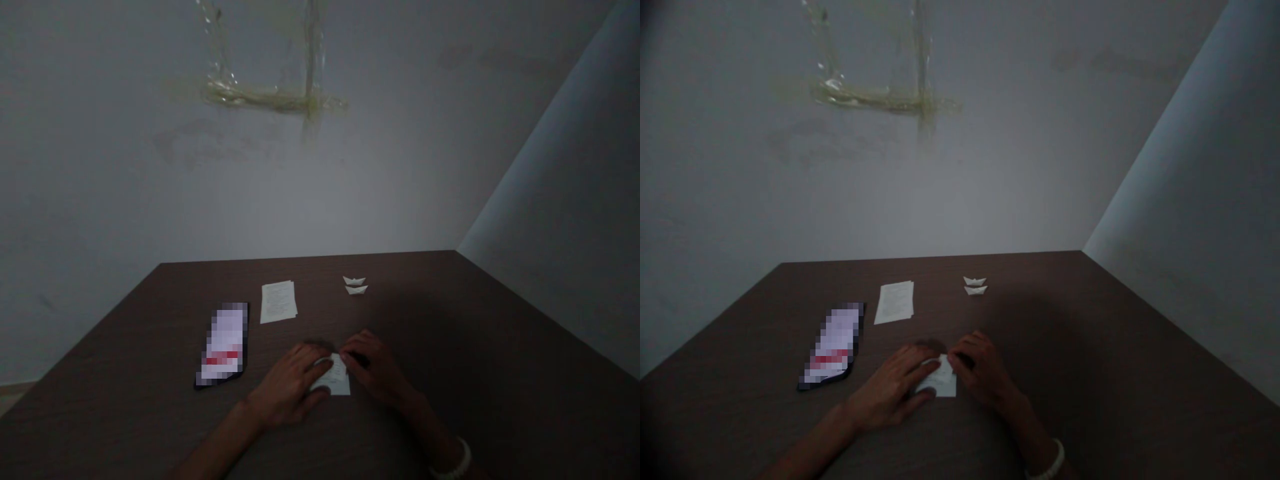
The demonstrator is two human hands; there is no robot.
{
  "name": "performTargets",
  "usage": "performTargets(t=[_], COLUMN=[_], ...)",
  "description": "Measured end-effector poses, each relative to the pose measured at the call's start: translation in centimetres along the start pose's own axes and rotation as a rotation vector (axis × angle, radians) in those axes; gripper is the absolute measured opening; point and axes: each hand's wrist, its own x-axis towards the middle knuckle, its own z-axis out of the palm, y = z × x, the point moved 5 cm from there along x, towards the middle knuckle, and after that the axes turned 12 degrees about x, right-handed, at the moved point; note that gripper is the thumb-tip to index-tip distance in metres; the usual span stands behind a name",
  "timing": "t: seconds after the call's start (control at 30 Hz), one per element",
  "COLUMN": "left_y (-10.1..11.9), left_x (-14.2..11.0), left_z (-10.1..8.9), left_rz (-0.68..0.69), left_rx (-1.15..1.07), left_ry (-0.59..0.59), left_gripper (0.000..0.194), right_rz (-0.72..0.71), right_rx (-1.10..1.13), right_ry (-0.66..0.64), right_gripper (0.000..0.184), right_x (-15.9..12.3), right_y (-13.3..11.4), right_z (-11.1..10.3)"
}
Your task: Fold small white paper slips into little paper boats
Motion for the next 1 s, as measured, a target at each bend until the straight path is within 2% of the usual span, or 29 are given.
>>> performTargets(t=[0.1,0.3,0.5,0.63,0.8,1.0], left_y=[0.23,0.57,-0.08,-0.14,0.40,0.71], left_x=[0.05,0.07,-0.12,-0.33,-0.49,-0.53], left_z=[0.02,0.14,0.39,0.70,0.57,0.30], left_rz=[0.036,0.086,0.002,-0.046,-0.038,-0.010], left_rx=[0.020,0.072,0.072,0.035,0.015,0.012], left_ry=[-0.002,-0.021,-0.041,-0.067,-0.051,-0.012], left_gripper=[0.037,0.030,0.063,0.054,0.043,0.038], right_rz=[0.017,0.032,0.030,0.027,0.025,0.039], right_rx=[-0.056,-0.090,-0.100,-0.087,-0.075,-0.087], right_ry=[0.009,-0.008,0.002,0.001,-0.001,-0.003], right_gripper=[0.003,0.013,0.013,0.014,0.011,0.010], right_x=[-0.04,-0.09,0.00,0.00,0.04,-0.11], right_y=[0.26,0.48,0.49,0.37,-0.10,0.06], right_z=[0.31,0.58,0.46,0.36,0.27,0.36])
